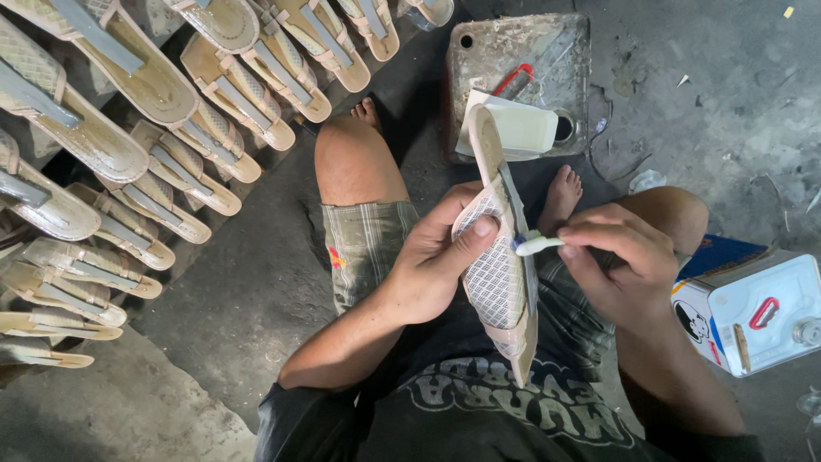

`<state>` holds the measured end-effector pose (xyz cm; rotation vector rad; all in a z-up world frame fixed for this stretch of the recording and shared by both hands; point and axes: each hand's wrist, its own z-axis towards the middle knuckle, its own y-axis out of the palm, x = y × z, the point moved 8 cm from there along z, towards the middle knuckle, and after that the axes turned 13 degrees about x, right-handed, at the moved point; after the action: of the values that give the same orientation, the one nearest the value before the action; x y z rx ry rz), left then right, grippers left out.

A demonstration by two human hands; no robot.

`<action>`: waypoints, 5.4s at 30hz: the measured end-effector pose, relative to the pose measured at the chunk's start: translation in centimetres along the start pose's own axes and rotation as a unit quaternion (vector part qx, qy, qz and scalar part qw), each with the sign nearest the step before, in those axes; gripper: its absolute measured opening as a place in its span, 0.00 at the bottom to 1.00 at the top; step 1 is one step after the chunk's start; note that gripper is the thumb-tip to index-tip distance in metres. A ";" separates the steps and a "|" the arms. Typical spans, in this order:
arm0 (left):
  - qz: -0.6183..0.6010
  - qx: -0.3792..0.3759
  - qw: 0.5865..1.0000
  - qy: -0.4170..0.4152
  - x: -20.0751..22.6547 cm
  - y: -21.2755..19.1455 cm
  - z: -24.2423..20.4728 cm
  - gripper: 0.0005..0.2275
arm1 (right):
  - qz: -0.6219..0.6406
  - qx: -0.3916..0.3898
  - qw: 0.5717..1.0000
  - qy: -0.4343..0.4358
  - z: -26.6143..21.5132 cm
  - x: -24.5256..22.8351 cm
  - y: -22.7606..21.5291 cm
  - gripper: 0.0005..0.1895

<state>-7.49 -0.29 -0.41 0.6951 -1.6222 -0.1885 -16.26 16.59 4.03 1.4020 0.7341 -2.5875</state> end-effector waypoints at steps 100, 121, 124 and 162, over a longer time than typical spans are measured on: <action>-0.057 0.086 0.994 -0.023 -2.3 -1.7 1.5 0.14 | -0.022 -0.025 0.998 0.044 -4.4 -0.2 -1.1 0.09; -0.221 -0.102 0.901 -0.359 -7.3 -1.7 1.9 0.33 | -0.158 -0.126 0.979 0.009 2.2 0.2 -1.4 0.20; -0.198 -0.153 0.894 -0.371 -7.9 -2.0 2.2 0.37 | -0.148 -0.254 0.943 -0.158 2.5 -4.1 2.4 0.22; 0.087 -0.042 0.984 -0.148 -7.3 -15.9 16.4 0.21 | -0.179 0.126 0.973 -0.065 30.3 11.0 26.2 0.38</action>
<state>-17.67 -13.50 -17.64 0.4728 -1.9377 -0.2412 -37.27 -18.92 -0.55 1.2374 0.7170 -3.1150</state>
